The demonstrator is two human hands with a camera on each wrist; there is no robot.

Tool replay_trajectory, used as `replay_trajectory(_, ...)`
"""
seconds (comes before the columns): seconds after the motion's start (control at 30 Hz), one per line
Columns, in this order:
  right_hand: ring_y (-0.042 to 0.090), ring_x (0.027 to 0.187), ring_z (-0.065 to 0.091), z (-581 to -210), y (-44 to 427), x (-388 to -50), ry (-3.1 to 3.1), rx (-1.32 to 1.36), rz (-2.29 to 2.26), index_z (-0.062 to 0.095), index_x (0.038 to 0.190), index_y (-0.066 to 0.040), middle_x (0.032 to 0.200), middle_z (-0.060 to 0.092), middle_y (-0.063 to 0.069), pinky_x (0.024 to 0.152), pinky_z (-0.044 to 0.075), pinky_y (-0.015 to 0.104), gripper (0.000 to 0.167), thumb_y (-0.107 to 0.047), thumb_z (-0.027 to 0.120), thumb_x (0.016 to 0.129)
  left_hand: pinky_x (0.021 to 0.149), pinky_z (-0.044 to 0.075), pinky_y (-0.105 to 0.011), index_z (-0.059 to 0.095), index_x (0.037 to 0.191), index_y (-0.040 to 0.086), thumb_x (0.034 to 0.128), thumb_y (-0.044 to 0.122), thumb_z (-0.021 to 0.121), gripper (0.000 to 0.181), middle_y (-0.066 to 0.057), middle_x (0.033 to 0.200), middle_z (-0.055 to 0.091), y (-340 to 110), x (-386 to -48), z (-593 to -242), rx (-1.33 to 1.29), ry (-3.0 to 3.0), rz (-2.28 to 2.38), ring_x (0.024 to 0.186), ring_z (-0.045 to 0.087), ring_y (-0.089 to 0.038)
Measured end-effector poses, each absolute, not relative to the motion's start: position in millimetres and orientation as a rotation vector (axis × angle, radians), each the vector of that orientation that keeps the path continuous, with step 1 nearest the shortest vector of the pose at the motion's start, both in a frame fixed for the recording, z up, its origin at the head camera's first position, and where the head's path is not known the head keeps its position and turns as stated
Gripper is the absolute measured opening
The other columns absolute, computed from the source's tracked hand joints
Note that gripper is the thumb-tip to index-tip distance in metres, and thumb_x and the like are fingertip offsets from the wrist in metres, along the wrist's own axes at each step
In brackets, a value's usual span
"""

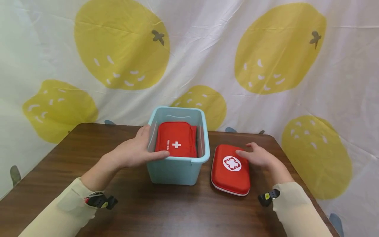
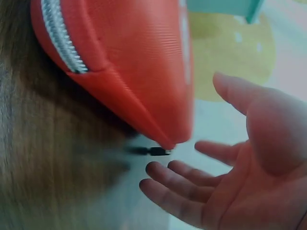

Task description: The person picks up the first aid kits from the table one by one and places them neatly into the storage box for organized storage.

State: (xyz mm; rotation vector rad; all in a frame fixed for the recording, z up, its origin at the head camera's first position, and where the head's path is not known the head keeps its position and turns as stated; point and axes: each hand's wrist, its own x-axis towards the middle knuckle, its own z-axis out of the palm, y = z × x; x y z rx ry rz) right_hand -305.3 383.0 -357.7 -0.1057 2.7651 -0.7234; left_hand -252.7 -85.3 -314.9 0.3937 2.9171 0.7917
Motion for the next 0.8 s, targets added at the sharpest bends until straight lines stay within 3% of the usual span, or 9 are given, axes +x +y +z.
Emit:
replay_trajectory(0.1, 0.052, 0.135, 0.055, -363.1, 382.3, -311.6, 2.696, -0.019, -0.757, 0.021, 0.163, 0.015, 0.153, 0.046, 0.042, 0.109, 0.056, 0.061, 0.102, -0.064, 0.056, 0.108, 0.088, 0.066, -0.046, 0.017, 0.168, 0.011, 0.0798, 0.084, 0.074, 0.128, -0.012, 0.159, 0.038, -84.7, -252.3, -315.4, 0.395, 2.911, 0.792, 0.126, 0.060, -0.031)
replay_trajectory(0.23, 0.045, 0.129, 0.061, -366.6, 379.4, -317.3, 2.612, 0.021, -0.809, 0.025, 0.160, 0.019, 0.145, 0.055, 0.037, 0.108, 0.058, 0.056, 0.104, -0.066, 0.055, 0.108, 0.089, 0.066, -0.046, 0.016, 0.169, 0.010, 0.0803, 0.084, 0.074, 0.129, -0.012, 0.160, 0.037, -83.4, -251.2, -315.6, 0.392, 2.908, 0.785, 0.126, 0.060, -0.030)
replay_trajectory(0.4, 0.028, 0.106, 0.071, -366.9, 375.4, -321.1, 2.496, 0.073, -0.899, 0.038, 0.153, 0.018, 0.122, 0.070, 0.021, 0.093, 0.065, 0.043, 0.093, -0.061, 0.058, 0.109, 0.089, 0.066, -0.046, 0.017, 0.169, 0.010, 0.0804, 0.084, 0.074, 0.129, -0.012, 0.160, 0.037, -81.2, -250.3, -314.3, 0.391, 2.911, 0.779, 0.125, 0.060, -0.030)
replay_trajectory(0.67, 0.023, 0.103, 0.071, -371.3, 379.4, -324.5, 2.486, 0.083, -0.909, 0.042, 0.149, 0.018, 0.117, 0.072, 0.015, 0.092, 0.064, 0.040, 0.090, -0.061, 0.057, 0.109, 0.089, 0.066, -0.047, 0.017, 0.169, 0.010, 0.0804, 0.084, 0.074, 0.129, -0.012, 0.161, 0.036, -78.5, -249.8, -313.9, 0.386, 2.913, 0.781, 0.125, 0.061, -0.031)
replay_trajectory(0.8, 0.019, 0.096, 0.072, -374.6, 383.7, -324.9, 2.514, 0.074, -0.899, 0.053, 0.140, 0.015, 0.108, 0.076, 0.009, 0.088, 0.062, 0.035, 0.085, -0.063, 0.059, 0.107, 0.089, 0.066, -0.047, 0.017, 0.169, 0.009, 0.0808, 0.084, 0.073, 0.129, -0.012, 0.161, 0.036, -78.1, -249.3, -314.1, 0.385, 2.915, 0.776, 0.125, 0.061, -0.031)
